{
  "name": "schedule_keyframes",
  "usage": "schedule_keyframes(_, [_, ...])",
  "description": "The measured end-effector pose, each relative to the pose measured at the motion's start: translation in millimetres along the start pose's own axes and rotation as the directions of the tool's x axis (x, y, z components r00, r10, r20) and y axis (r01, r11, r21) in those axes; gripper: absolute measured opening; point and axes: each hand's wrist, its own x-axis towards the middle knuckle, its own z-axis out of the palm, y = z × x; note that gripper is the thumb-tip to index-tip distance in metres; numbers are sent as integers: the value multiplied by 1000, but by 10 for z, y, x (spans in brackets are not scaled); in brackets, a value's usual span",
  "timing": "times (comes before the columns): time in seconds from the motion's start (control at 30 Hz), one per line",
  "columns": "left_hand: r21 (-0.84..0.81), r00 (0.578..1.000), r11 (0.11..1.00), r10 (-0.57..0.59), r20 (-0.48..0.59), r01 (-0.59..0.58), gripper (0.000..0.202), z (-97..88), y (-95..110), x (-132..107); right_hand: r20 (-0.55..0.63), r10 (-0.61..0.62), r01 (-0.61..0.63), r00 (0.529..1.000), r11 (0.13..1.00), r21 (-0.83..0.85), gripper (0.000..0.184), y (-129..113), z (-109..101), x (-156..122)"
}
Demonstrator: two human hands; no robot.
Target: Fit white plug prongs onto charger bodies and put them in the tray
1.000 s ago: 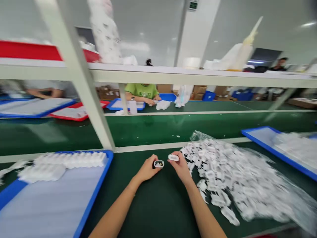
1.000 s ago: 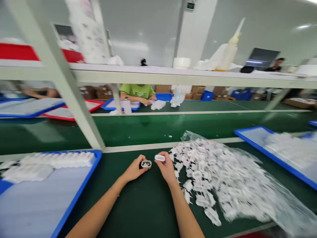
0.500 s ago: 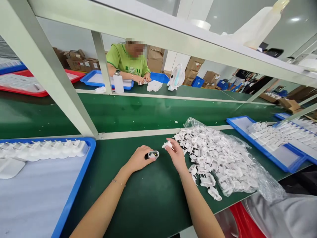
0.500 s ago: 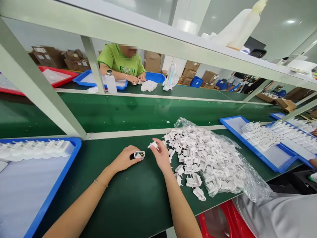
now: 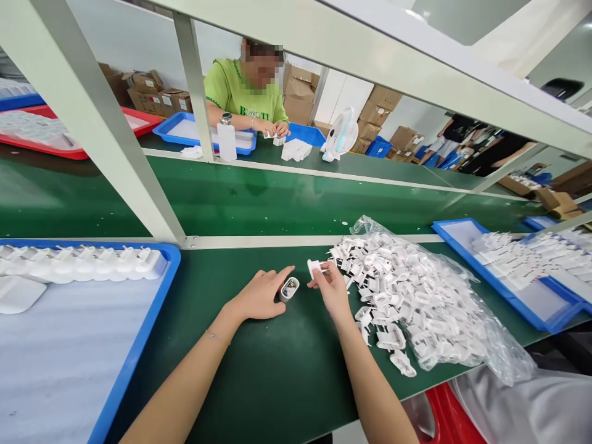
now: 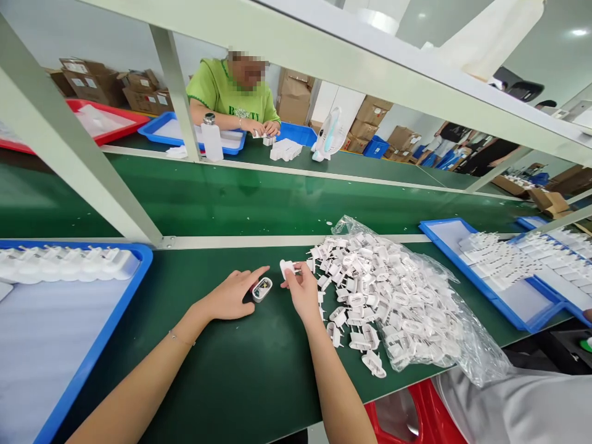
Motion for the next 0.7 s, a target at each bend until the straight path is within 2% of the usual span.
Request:
schedule_keyframes(0.1, [-71,994,997,25,107,-17,76,-55,-19,-8,-19,-11,12,1000,999,37,35,24,-22,15])
schedule_keyframes(0.17, [-106,994,993,58,88,-48,71,-63,-23,11,-14,-30,31,999,998,54,33,41,-31,25])
schedule_keyframes(0.3, [-145,997,987,74,34,-69,37,-25,7,41,38,-74,74,997,997,-1,27,32,-36,14])
schedule_keyframes(0.4, [-183,998,982,52,45,-43,41,29,42,35,59,-124,126,991,991,-45,23,-10,-36,-12])
schedule_keyframes(0.5, [-158,992,981,117,50,-108,40,95,87,39,73,-135,138,988,989,-50,22,-48,-54,-24])
schedule_keyframes(0.6, [-86,988,984,155,-13,-155,21,148,110,66,109,-168,177,980,981,-81,20,-77,-90,-25])
schedule_keyframes(0.7, [-12,989,995,101,-107,-103,19,165,66,93,196,-225,254,955,957,-139,17,-115,-104,-35])
